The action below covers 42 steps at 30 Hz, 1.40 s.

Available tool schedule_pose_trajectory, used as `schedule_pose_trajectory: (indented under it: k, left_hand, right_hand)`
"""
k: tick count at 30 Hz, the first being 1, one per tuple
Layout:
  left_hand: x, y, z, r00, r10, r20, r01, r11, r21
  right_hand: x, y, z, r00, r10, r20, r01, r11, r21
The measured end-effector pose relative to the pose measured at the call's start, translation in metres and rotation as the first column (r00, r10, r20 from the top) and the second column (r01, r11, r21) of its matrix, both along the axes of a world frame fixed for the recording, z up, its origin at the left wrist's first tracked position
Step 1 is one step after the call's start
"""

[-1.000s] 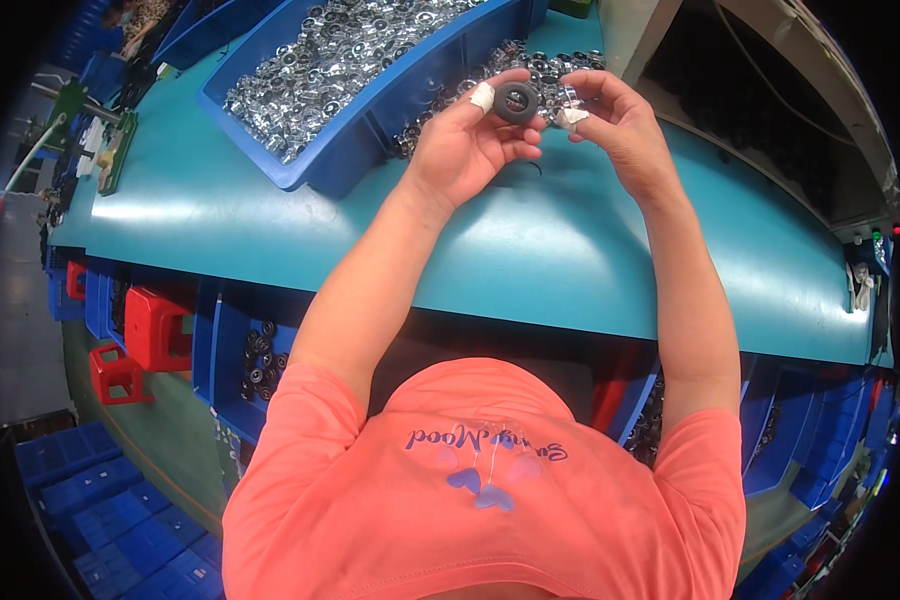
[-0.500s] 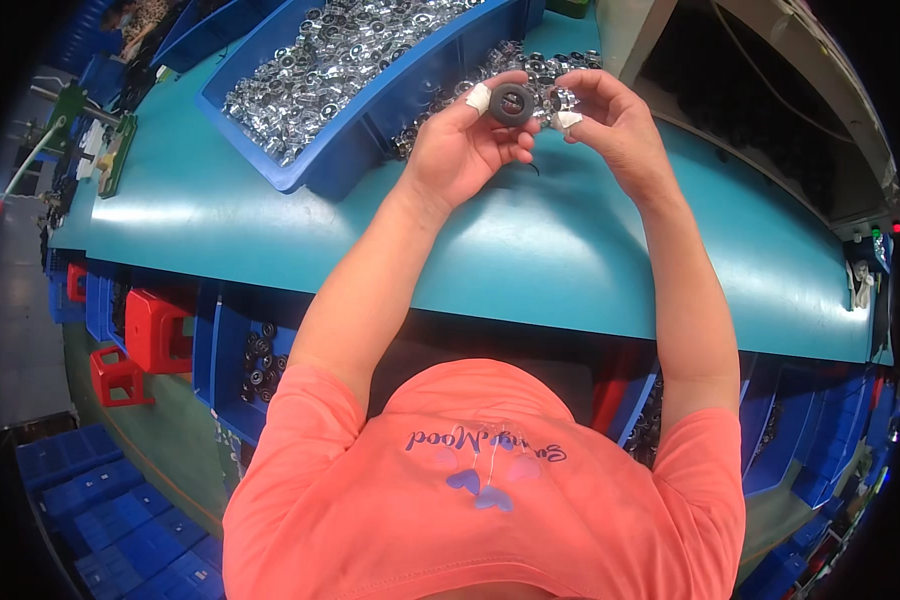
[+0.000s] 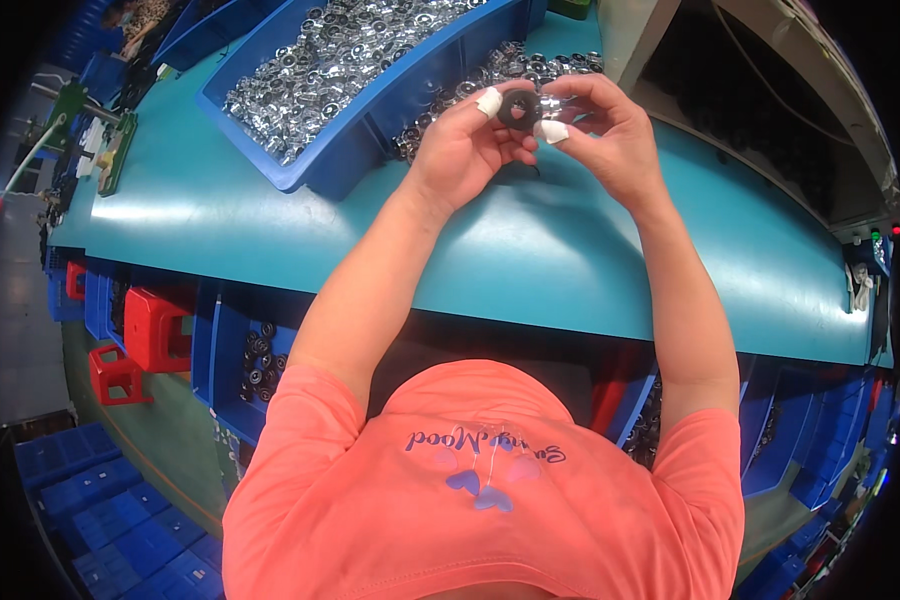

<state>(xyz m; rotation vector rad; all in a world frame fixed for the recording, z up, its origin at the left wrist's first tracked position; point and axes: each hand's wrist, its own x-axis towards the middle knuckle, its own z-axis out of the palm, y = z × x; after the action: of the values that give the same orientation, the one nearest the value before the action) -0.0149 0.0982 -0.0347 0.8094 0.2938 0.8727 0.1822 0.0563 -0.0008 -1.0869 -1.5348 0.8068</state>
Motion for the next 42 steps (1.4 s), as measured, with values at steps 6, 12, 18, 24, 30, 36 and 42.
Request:
schedule_pose_trajectory:
  k: [6,12,18,24,30,36,42]
  left_hand:
    - [0.009,-0.011,0.007,0.991,0.107,-0.086,-0.099,0.991,0.087]
    - [0.012,-0.013,0.006,0.97,0.187,-0.157,-0.153,0.967,0.205]
    - [0.014,-0.019,0.009,0.89,0.284,-0.356,-0.134,0.91,0.393]
    - [0.02,-0.019,0.005,0.88,0.346,-0.326,-0.168,0.868,0.468]
    - [0.013,-0.016,0.006,0.908,0.293,-0.3,-0.165,0.907,0.387]
    - [0.015,-0.015,0.006,0.964,0.168,-0.207,-0.126,0.971,0.204]
    - [0.013,-0.013,0.001,0.96,0.182,-0.21,-0.144,0.972,0.186]
  right_hand:
    - [-0.016,-0.012,0.009,0.96,-0.136,0.246,0.093,0.979,0.179]
    - [-0.017,-0.009,0.007,0.938,-0.234,0.255,0.16,0.947,0.278]
    - [-0.018,-0.016,0.012,0.907,-0.235,0.349,0.182,0.967,0.178]
    - [-0.014,-0.012,0.004,0.918,-0.187,0.351,0.114,0.969,0.218]
    - [-0.014,-0.008,0.002,0.991,-0.06,0.117,0.043,0.989,0.141]
    - [-0.015,-0.01,0.002,0.97,-0.134,0.202,0.101,0.981,0.166]
    - [-0.007,-0.004,0.001,0.994,-0.064,0.093,0.061,0.997,0.037]
